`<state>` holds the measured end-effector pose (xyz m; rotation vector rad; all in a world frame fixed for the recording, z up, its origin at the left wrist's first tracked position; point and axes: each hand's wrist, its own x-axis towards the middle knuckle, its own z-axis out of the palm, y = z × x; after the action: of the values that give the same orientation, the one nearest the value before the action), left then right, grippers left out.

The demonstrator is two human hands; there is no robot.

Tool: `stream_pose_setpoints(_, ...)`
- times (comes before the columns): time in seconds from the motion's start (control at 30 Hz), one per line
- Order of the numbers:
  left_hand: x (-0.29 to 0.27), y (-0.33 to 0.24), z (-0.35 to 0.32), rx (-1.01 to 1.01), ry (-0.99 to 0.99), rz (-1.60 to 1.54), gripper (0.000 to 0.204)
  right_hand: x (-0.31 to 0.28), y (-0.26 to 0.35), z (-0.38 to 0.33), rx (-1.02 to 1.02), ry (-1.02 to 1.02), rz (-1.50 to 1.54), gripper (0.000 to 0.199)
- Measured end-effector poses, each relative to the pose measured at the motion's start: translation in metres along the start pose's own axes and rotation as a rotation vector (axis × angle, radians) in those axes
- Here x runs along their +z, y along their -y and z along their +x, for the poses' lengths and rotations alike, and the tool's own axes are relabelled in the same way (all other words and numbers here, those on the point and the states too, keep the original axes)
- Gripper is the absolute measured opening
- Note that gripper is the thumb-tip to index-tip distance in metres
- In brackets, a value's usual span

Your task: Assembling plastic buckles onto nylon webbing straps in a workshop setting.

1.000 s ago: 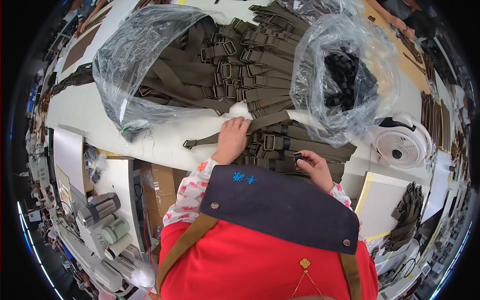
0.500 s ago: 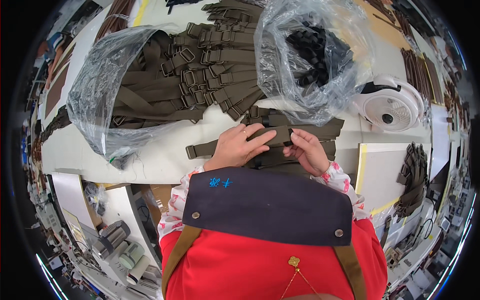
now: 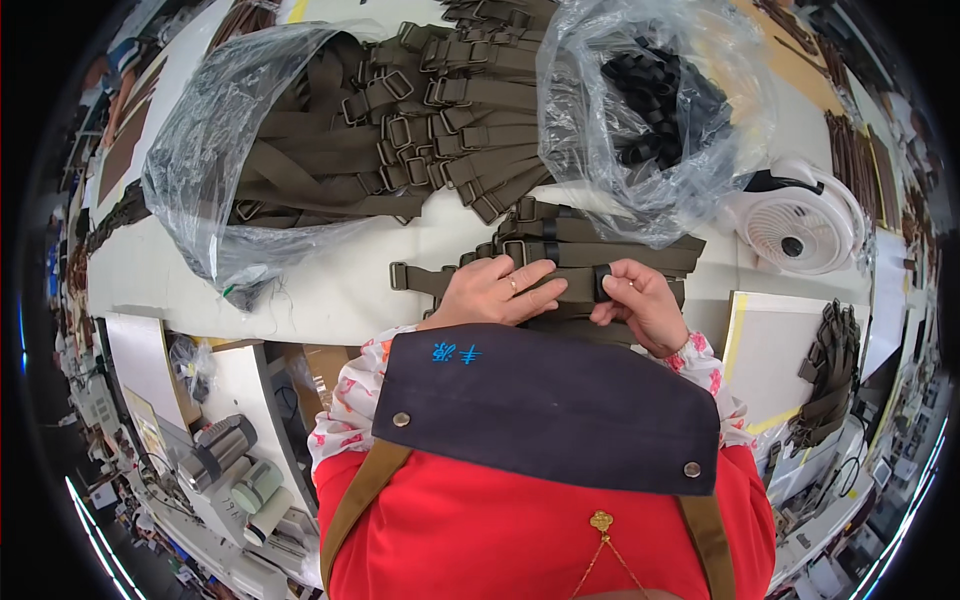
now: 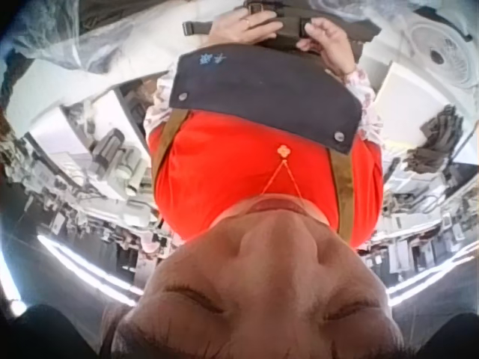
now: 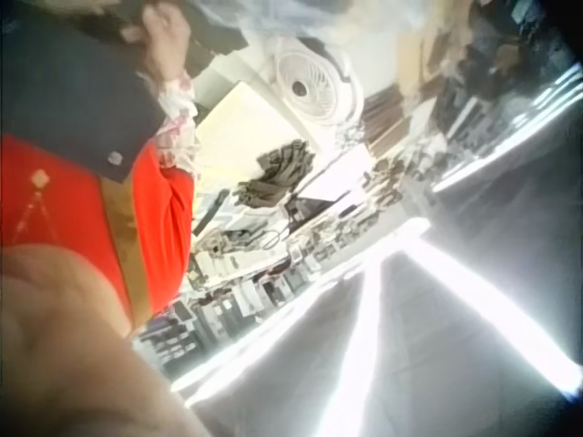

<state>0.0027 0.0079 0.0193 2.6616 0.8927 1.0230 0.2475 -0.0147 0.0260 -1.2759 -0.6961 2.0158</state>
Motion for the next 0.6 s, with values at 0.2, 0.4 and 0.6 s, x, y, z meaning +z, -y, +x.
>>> stream_pose_setpoints(0.2, 0.007, -0.009, 0.004, -0.037, -0.066, 0.032, 0.027, 0.003, -0.009, 0.002, 0.023, 0.004, 0.069, 0.015)
stream_pose_setpoints(0.4, 0.018, -0.01, -0.003, -0.098, -0.122, 0.01, 0.025, 0.007, -0.018, 0.002, 0.02, -0.01, 0.141, 0.016)
stream_pose_setpoints(0.6, 0.029, -0.014, 0.006, -0.24, -0.184, -0.258, 0.023, 0.026, -0.013, 0.006, 0.038, 0.109, 0.147, 0.02)
